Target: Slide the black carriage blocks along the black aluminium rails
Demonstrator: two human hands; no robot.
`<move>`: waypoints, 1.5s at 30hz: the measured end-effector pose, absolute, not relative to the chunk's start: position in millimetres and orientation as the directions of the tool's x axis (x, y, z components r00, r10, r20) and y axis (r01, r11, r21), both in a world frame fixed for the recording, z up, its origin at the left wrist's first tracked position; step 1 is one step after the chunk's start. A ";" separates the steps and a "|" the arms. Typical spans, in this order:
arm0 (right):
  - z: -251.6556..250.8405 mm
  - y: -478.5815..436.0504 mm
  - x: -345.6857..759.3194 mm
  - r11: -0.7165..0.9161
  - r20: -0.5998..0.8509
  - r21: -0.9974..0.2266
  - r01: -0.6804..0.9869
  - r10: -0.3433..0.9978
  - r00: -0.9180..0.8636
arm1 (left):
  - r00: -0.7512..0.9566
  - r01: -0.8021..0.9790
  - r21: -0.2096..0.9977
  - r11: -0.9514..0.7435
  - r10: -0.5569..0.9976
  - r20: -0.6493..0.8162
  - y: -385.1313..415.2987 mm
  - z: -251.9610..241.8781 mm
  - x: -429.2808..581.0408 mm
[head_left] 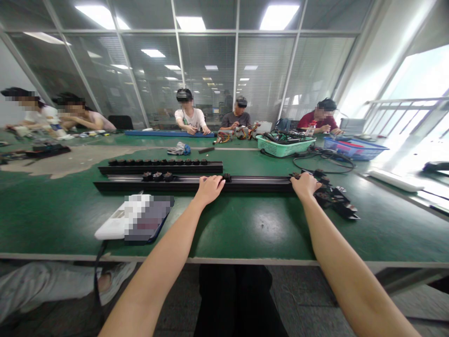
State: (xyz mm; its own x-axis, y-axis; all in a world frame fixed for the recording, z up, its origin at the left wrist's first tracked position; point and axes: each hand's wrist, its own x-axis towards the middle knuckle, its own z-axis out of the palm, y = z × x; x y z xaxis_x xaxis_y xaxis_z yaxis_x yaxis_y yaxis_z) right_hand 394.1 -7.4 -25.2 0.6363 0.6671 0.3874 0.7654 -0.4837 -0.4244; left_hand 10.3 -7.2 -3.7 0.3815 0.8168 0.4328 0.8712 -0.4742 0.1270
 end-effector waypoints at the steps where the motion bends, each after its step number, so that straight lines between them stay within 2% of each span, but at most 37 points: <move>1: -25.6 -7.5 394.6 -0.487 0.391 -0.428 0.761 0.660 0.642 | 0.381 0.872 0.127 -0.474 0.817 0.433 -7.1 -3.9 10.3; 21: -22.0 -10.4 395.1 -0.520 0.368 -0.430 0.738 0.645 0.670 | 0.384 0.869 0.126 -0.479 0.812 0.439 -7.0 -5.0 10.3; 30: -9.3 -2.5 406.6 -0.526 0.299 -0.446 0.724 0.675 0.674 | 0.387 0.868 0.125 -0.481 0.812 0.437 -8.7 -4.1 10.4; 36: -1.9 -5.7 417.7 -0.475 0.224 -0.455 0.753 0.757 0.613 | 0.389 0.868 0.123 -0.481 0.812 0.434 -9.2 -3.5 10.8; 45: -18.9 -14.4 421.0 -0.395 0.327 -0.442 0.805 0.765 0.555 | 0.387 0.867 0.124 -0.482 0.810 0.439 -7.2 -5.6 11.2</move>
